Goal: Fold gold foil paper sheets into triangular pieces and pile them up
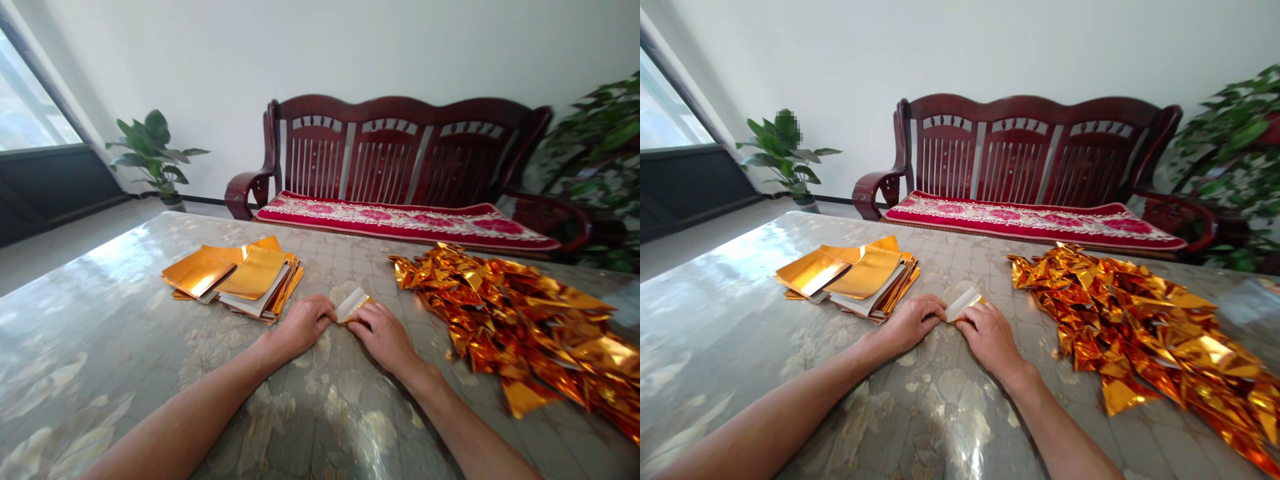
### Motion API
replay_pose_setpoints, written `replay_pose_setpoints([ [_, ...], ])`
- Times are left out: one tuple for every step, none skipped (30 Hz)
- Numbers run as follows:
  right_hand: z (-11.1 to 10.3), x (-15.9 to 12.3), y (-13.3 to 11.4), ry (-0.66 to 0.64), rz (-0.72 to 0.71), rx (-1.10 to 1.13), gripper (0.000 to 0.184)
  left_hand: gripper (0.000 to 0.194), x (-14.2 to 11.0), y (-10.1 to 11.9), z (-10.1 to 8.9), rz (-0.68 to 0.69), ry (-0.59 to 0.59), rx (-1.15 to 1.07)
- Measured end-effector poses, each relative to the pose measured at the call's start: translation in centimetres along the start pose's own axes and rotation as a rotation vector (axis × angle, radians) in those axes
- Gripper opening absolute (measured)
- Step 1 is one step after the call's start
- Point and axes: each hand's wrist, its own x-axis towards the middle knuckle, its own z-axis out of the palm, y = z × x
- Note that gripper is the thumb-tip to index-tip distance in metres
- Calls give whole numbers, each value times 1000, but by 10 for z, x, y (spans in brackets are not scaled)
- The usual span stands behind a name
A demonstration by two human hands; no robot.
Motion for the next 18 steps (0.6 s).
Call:
replay_pose_setpoints([
  [0, 0, 0, 0, 4, -12, 13, 20, 0, 0, 0, 5, 0, 0],
  [0, 1, 0, 0, 8, -27, 16, 20, 0, 0, 0, 9, 0, 0],
  [1, 2, -1, -1, 12, -44, 20, 20, 0, 0, 0, 12, 0, 1],
  [1, 2, -1, -1, 15, -62, 23, 21, 0, 0, 0, 15, 0, 1],
  [1, 3, -2, 1, 18, -79, 25, 21, 0, 0, 0, 17, 1, 2],
  [2, 3, -2, 2, 21, -95, 25, 21, 0, 0, 0, 18, 2, 3],
  [2, 3, -2, 4, 26, -107, 25, 22, 0, 0, 1, 18, 2, 6],
  [2, 4, -3, 8, 32, -115, 24, 23, 0, 0, 1, 17, 1, 11],
  [3, 4, -3, 12, 37, -121, 23, 23, 0, 0, 1, 16, -1, 19],
  [3, 4, -3, 16, 39, -125, 22, 23, 0, 1, 0, 16, -4, 27],
  [3, 4, -3, 20, 40, -127, 22, 23, 0, 1, 0, 17, -7, 35],
  [3, 4, -3, 25, 43, -129, 21, 23, 0, 1, 0, 20, -9, 40],
  [4, 4, -3, 32, 49, -131, 21, 23, 0, 2, 0, 23, -9, 42],
  [4, 4, -4, 36, 56, -133, 20, 23, 0, 2, 0, 26, -8, 42],
  [4, 4, -4, 39, 65, -134, 20, 22, 0, 2, -1, 28, -6, 40],
  [4, 4, -4, 39, 73, -134, 19, 22, 0, 3, -1, 28, -4, 38],
  [4, 4, -4, 37, 80, -134, 19, 21, 0, 3, -1, 27, -3, 35],
  [5, 4, -4, 34, 84, -133, 18, 20, 0, 3, 0, 27, -2, 32],
])
